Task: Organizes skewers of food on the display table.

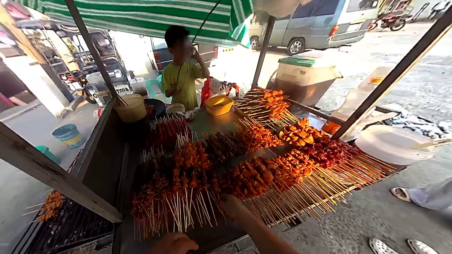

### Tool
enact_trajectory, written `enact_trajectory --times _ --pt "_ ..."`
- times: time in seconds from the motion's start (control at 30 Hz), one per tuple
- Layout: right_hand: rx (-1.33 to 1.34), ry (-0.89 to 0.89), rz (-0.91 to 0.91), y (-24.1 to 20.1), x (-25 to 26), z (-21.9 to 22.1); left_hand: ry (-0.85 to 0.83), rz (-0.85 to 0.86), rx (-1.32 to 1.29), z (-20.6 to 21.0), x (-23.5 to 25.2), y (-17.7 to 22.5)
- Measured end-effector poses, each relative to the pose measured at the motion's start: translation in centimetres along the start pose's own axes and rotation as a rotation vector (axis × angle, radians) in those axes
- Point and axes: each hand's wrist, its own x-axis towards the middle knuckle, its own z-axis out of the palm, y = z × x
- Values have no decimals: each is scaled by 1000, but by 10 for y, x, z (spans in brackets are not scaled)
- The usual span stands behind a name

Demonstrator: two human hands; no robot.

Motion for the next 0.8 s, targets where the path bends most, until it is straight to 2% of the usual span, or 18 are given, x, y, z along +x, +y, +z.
enact_trajectory --times 0.07,0.13,0.27,0.37,0.53,0.7,0.8 --pt "-71 -33 4 -3 0 -3 -11 -26 193 14 57 -2" --pt "-108 -80 10 -3 0 -4 -146 -118 316 23 104 -3" --pt "-200 -45 -11 -5 -8 -21 -288 -207 474 40 161 -15" --pt "-291 -25 -59 -17 -18 -28 -360 -186 524 43 174 -18" --pt "-423 -102 -51 -18 -11 -17 -437 -179 595 45 178 -22" --pt "-404 22 -60 -24 -17 -31 -443 -109 553 36 175 -24" --pt "-376 34 -52 -26 -15 -34 -418 -59 558 35 183 -21"
